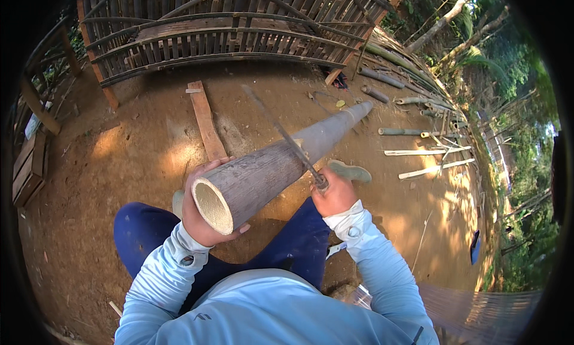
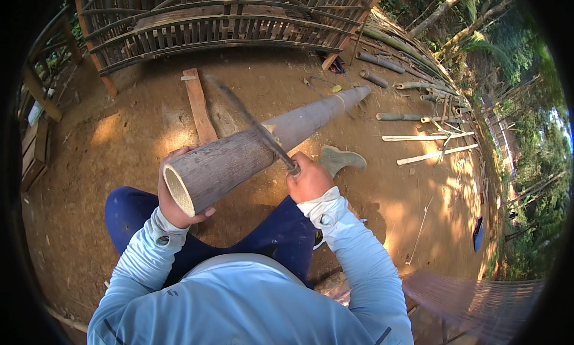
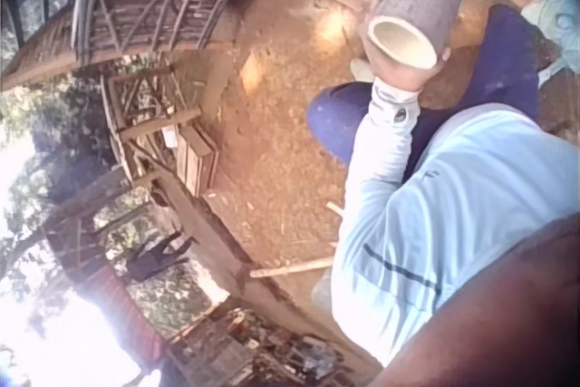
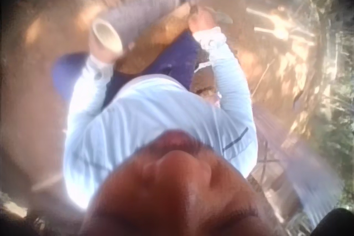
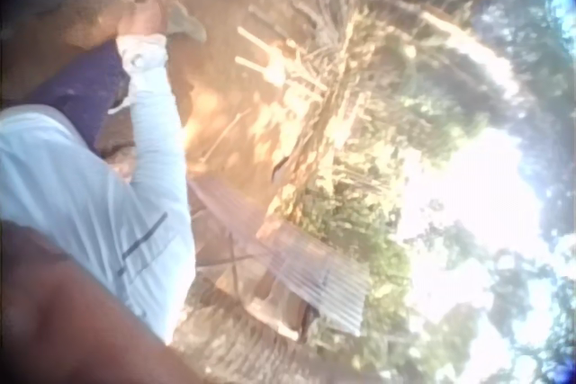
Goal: The person uses a knife to scrape and clean the surface of a long bamboo pole. They then place the bamboo on a wooden support and use a hand saw to cut a section of the pole. The person is sitting on the ground during the task.
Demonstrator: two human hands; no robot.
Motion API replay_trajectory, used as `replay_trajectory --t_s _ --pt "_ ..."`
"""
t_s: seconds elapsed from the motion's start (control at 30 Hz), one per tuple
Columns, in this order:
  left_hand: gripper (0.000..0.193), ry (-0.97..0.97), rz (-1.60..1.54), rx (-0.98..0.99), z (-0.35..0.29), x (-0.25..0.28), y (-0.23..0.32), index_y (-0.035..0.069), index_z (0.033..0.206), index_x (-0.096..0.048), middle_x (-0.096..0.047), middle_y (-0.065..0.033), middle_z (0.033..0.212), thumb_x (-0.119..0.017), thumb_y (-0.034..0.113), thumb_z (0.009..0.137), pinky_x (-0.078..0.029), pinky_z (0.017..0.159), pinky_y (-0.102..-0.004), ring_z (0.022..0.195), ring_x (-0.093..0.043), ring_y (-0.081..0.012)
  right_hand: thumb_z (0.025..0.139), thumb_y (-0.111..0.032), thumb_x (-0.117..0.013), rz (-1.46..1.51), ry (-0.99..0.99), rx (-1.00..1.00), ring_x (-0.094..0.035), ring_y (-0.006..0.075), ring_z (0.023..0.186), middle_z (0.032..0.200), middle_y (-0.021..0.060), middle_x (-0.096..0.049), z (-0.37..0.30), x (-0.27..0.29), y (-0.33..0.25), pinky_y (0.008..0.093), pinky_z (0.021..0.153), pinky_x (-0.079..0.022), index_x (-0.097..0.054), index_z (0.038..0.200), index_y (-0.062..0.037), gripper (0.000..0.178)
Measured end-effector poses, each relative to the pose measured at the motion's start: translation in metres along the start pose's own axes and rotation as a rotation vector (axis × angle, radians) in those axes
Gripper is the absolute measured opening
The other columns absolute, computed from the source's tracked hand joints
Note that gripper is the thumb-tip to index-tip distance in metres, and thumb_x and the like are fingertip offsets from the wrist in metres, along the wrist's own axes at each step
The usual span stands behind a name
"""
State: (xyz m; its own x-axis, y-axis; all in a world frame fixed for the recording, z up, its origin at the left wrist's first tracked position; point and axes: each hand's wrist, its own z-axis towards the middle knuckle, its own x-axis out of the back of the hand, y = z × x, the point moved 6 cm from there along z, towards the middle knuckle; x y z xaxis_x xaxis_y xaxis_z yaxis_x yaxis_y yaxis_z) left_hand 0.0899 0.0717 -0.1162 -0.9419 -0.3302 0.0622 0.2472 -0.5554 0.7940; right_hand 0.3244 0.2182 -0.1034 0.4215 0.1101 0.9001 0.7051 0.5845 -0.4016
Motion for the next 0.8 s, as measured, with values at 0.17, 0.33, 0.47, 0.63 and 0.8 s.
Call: replay_trajectory --t_s 0.17,0.33,0.47,0.63,0.8 --pt "0.107 -0.014 0.008 0.008 -0.008 0.003 -0.008 0.003 0.137 -0.032 -0.043 -0.0172 0.134 -0.092 0.024 0.052 -0.039 0.106 -0.0446 0.127 -0.046 -0.0330 0.077 -0.014 -0.065 0.104 -0.081 0.124 -0.062 0.0438 0.080 0.078 0.0236 -0.063 -0.017 0.006 -0.038 0.0492 0.069 -0.049 -0.057 0.099 -0.0014 0.026" --pt "0.107 -0.017 -0.061 -0.107 0.003 -0.005 0.002 0.004 0.138 -0.032 -0.044 -0.0177 0.133 -0.092 0.026 0.052 -0.039 0.106 -0.0449 0.128 -0.046 -0.0331 0.072 -0.010 -0.068 -0.008 -0.039 -0.026 -0.062 0.0424 0.083 0.086 0.0206 -0.064 -0.001 0.014 -0.012 0.0476 0.070 -0.050 -0.055 0.097 -0.0050 0.028" --pt "0.106 -0.010 0.018 -0.090 0.001 0.003 0.001 0.004 0.137 -0.033 -0.045 -0.0178 0.132 -0.092 0.028 0.052 -0.039 0.106 -0.0444 0.127 -0.047 -0.0324 0.072 -0.011 -0.068 0.061 -0.157 0.227 -0.062 0.0428 0.083 0.087 0.0205 -0.063 -0.024 0.012 -0.057 0.0480 0.070 -0.050 -0.055 0.099 -0.0048 0.031" --pt "0.103 -0.063 -0.044 -0.168 0.003 -0.008 0.007 0.004 0.135 -0.036 -0.045 -0.0159 0.133 -0.093 0.029 0.052 -0.039 0.106 -0.0433 0.128 -0.046 -0.0317 0.075 -0.014 -0.068 -0.082 0.017 -0.095 -0.062 0.0442 0.079 0.078 0.0246 -0.063 -0.007 0.014 0.015 0.0487 0.069 -0.050 -0.058 0.097 -0.0045 0.026" --pt "0.102 -0.097 -0.057 -0.203 0.003 -0.010 0.013 0.003 0.136 -0.034 -0.044 -0.0159 0.131 -0.092 0.030 0.056 -0.038 0.107 -0.0464 0.128 -0.046 -0.0337 0.074 -0.011 -0.067 0.030 -0.008 0.003 -0.061 0.0446 0.079 0.079 0.0252 -0.063 -0.011 0.007 0.003 0.0495 0.068 -0.049 -0.057 0.098 -0.0046 0.027"
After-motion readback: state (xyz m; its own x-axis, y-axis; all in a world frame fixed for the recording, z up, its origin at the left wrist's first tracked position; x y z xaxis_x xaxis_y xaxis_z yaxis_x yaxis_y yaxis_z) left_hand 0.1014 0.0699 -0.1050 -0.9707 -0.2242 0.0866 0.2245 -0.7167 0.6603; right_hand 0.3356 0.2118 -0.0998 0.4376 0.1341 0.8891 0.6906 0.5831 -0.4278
